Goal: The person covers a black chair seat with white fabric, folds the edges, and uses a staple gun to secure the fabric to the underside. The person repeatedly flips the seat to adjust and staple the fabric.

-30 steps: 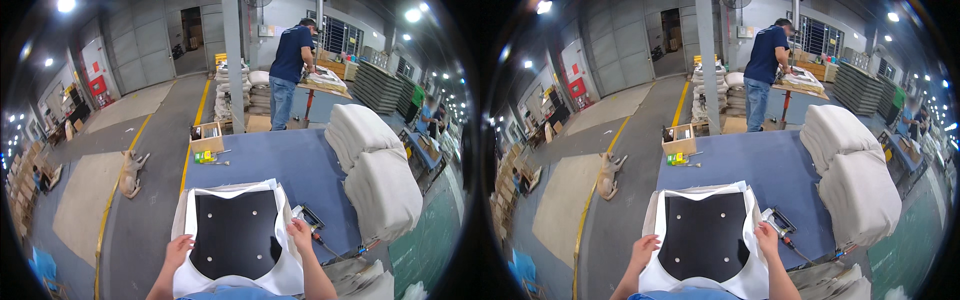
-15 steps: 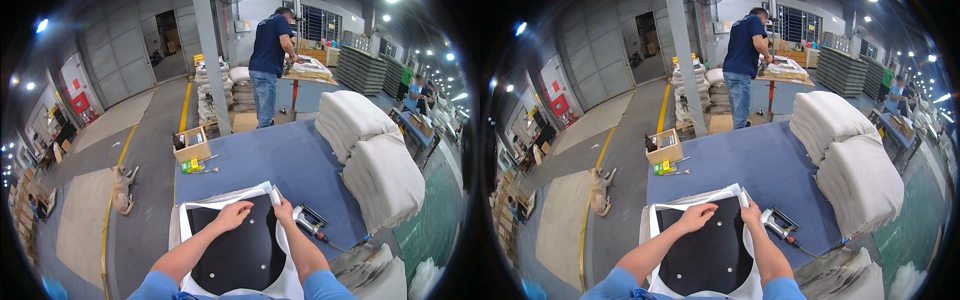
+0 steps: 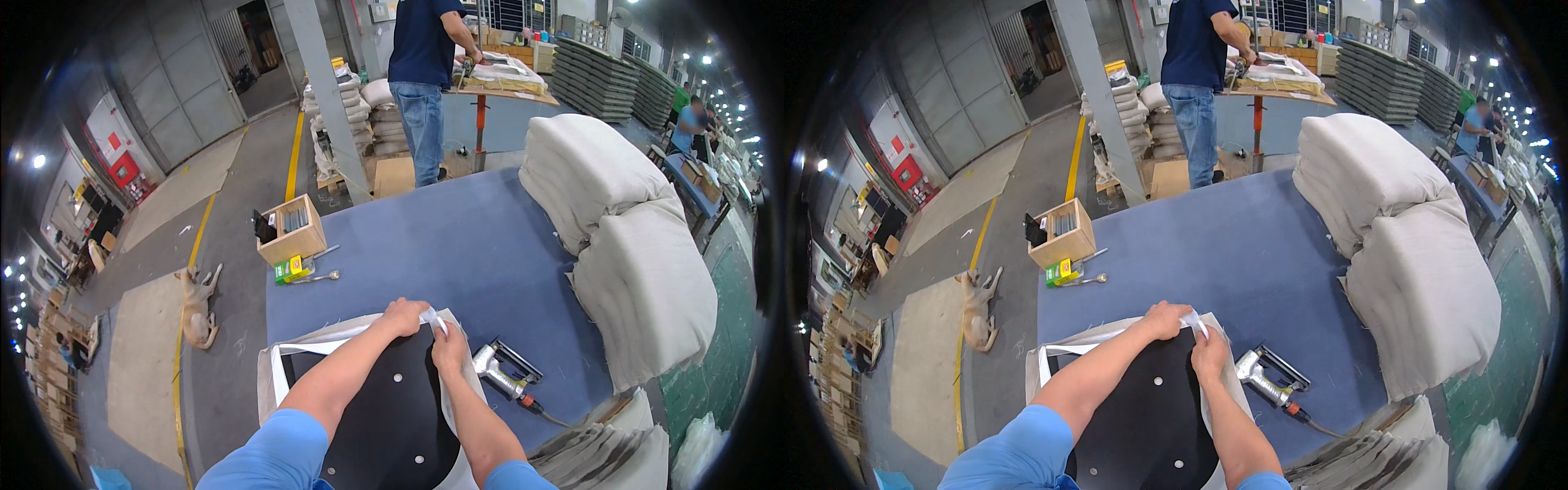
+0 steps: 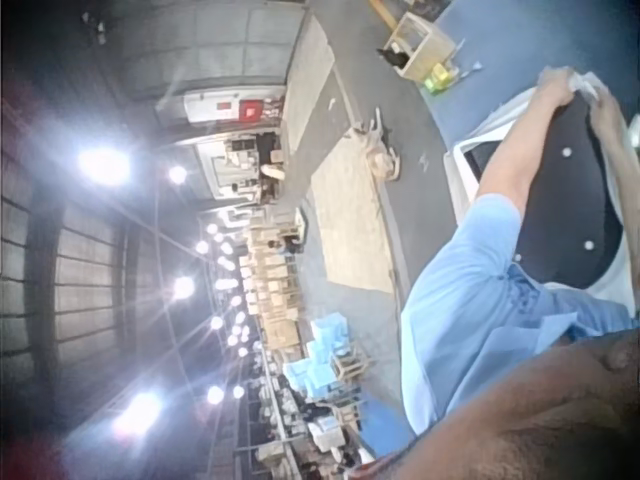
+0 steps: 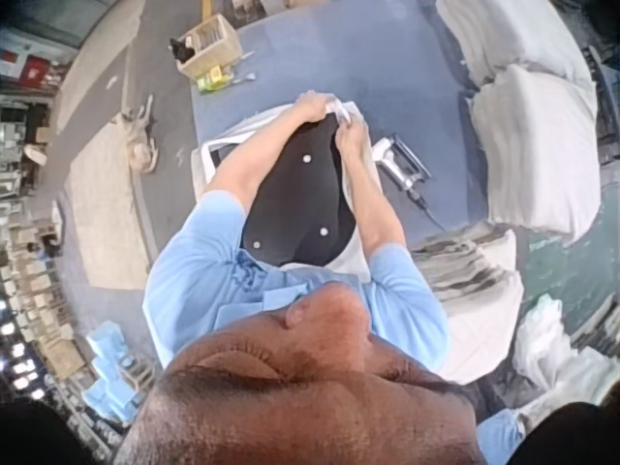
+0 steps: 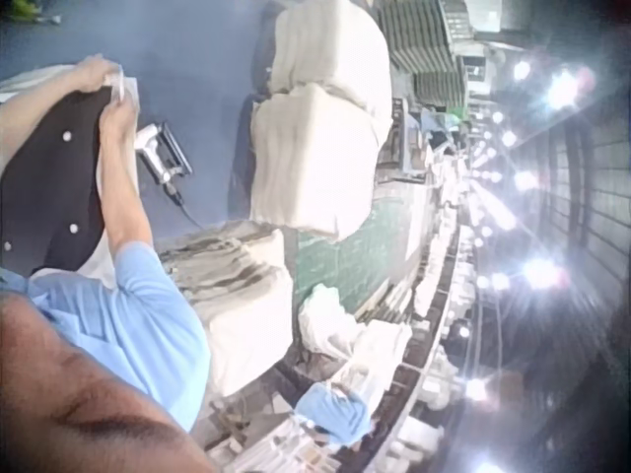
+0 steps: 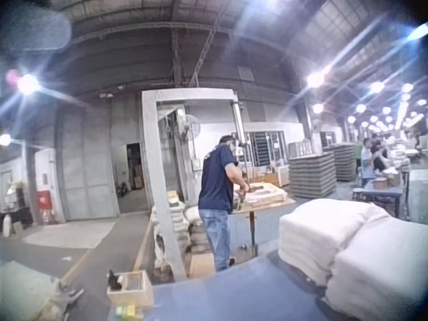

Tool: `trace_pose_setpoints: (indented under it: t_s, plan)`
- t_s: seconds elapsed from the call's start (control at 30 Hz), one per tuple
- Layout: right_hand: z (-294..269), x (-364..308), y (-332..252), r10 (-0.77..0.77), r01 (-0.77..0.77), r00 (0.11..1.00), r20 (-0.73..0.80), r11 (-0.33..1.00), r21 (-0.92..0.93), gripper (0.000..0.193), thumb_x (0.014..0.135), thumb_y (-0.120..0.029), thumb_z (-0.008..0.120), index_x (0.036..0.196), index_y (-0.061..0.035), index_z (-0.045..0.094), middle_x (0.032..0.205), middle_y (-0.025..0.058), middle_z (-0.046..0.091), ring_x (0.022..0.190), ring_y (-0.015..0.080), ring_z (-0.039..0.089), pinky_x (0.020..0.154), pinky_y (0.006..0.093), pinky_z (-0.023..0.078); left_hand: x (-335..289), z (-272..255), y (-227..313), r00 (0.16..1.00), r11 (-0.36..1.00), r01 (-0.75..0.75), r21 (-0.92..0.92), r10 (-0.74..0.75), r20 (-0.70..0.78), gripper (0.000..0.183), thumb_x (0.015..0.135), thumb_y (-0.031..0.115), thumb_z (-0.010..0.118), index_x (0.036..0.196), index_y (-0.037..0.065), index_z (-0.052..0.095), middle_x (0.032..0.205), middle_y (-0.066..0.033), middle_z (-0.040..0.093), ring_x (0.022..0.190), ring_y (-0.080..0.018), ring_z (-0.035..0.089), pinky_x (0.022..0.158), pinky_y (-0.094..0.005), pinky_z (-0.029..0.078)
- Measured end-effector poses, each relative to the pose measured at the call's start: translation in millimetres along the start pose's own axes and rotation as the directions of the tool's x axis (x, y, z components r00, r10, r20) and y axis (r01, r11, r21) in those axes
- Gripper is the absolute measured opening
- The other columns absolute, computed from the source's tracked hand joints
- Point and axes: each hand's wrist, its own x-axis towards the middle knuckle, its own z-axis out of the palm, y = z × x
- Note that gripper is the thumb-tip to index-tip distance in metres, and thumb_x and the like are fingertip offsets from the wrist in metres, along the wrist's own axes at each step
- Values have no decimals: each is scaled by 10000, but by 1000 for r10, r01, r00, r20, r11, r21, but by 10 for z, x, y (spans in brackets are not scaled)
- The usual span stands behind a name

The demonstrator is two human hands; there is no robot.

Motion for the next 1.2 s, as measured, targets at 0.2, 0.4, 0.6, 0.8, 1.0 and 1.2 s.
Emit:
trace_pose_setpoints:
  t_s: [0.2,0.4,0.6,0.8,1.0,1.2]
  plan:
    - [-69,116,132,38,-38,999,-16,999,-30,248,959,-202,655,1121,-40,749,1006,226,751,994,443,706,889,492,533,-17,-30,87,983,970,-74,232,110,-145,324,898,145,703,1220,114,720,1329,-157,686,1214,-370,614,1042,-483,483]
    - [-4,221,-53,115,-103,991,70,983,-152,253,947,-245,679,1084,-51,768,1007,228,753,1003,436,710,886,493,531,33,35,-99,995,997,74,14,-73,-69,208,922,199,706,1077,73,763,1080,-188,729,1096,-396,676,964,-512,525]
    - [142,163,70,47,-48,992,-120,999,-9,257,963,-227,663,1054,-4,754,952,216,751,908,393,727,822,464,531,83,361,-137,952,977,-64,-201,-1,-307,182,950,177,655,1019,36,748,984,-209,717,1033,-414,677,914,-516,527]
    - [250,135,161,13,9,974,-226,995,97,222,972,-201,674,1041,-5,753,888,169,750,825,293,724,776,390,535,55,643,-144,830,924,-141,-356,-87,-552,169,937,165,658,968,12,720,954,-206,702,965,-415,671,861,-512,519]
    - [274,90,142,-102,132,970,-221,983,124,155,945,-143,712,1034,-26,759,900,133,749,818,269,719,759,372,540,29,645,-206,833,879,-198,-433,-82,-547,183,940,177,661,967,5,719,955,-200,710,927,-407,684,831,-486,531]
    - [231,70,149,-354,347,929,-107,935,-76,159,861,-68,719,1018,-65,745,987,122,735,928,328,678,834,432,528,94,509,-242,915,846,-116,-520,-113,-388,218,909,219,705,983,22,765,922,-202,748,898,-385,723,823,-452,550]
